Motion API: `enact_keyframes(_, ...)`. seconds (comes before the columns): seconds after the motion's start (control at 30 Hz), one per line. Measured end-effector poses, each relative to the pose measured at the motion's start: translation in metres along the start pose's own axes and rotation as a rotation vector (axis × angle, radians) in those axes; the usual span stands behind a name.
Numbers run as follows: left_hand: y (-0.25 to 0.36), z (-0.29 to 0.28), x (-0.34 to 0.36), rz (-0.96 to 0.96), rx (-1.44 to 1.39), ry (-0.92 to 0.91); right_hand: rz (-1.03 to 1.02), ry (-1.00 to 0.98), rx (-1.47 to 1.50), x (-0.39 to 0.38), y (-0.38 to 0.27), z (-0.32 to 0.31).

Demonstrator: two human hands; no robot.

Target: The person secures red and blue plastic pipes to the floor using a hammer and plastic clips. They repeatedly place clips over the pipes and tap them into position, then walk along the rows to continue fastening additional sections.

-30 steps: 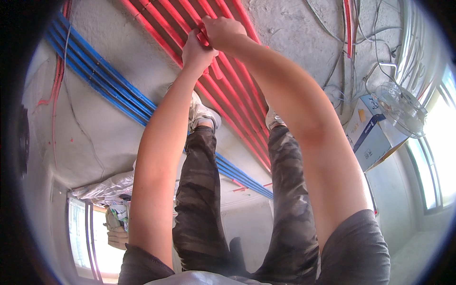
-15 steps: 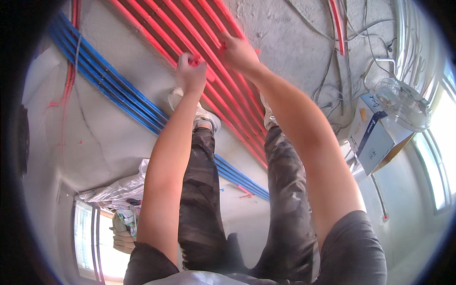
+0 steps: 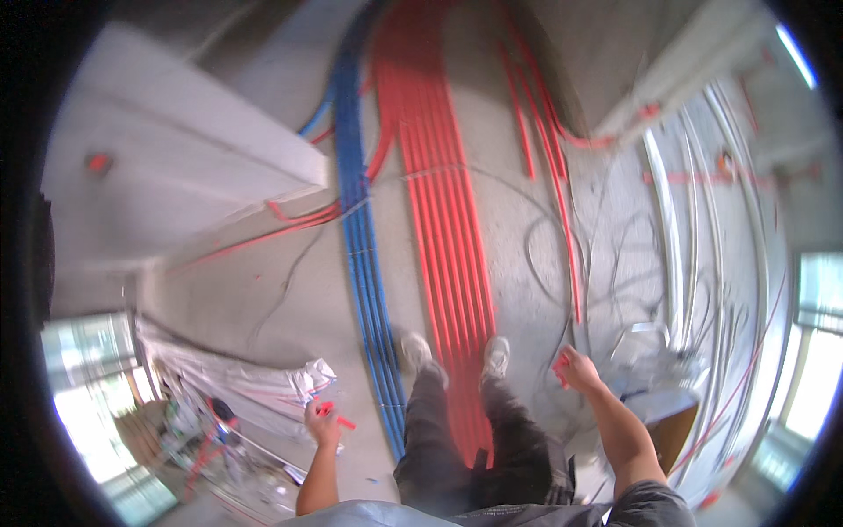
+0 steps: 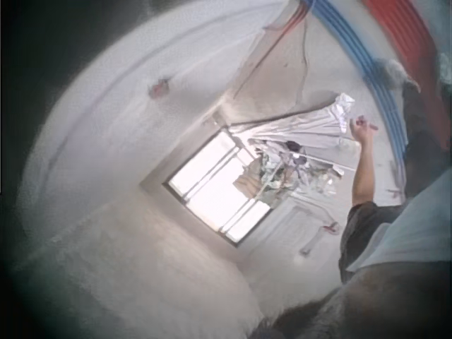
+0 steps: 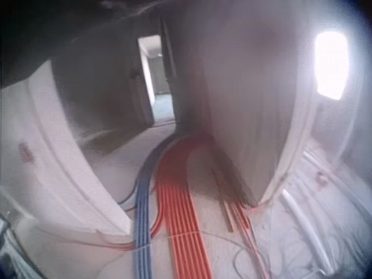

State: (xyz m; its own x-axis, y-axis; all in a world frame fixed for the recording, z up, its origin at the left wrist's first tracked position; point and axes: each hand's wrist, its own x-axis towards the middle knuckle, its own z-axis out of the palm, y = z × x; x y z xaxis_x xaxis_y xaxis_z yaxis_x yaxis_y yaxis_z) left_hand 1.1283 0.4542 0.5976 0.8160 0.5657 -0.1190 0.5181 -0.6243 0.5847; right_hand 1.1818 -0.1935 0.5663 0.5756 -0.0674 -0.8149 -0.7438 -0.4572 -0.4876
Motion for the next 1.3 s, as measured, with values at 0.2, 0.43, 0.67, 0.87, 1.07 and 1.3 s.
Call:
enact_keyframes(0.2,-0.078,-0.174,-0.235,-0.326,0.443,0.189,0.047,-0.187,-0.29,-0.041,0.033,-0.073)
enact_keyframes(0.43,-0.088,-0.193,-0.518,-0.929,0.13,0.368,0.042,-0.508,-0.682,-0.041,-0.063,-0.02)
enact_keyframes(0.67,-0.066,-0.112,-0.801,-1.421,-0.163,0.748,-0.316,-0.705,-1.253,-0.15,-0.209,0.235)
enact_keyframes(0.87,0.014,-0.087,-0.966,-2.149,-0.62,1.155,-0.512,-0.814,-1.597,-0.296,-0.229,0.391)
enact_keyframes(1.07,0.098,0.06,-1.02,-2.52,-0.572,1.38,-0.577,-0.947,-1.908,-0.399,-0.186,0.524)
enact_keyframes(1.3,0.09,0.039,-0.894,-2.621,-1.133,1.478,-0.576,-0.9,-2.073,-0.46,-0.136,0.668)
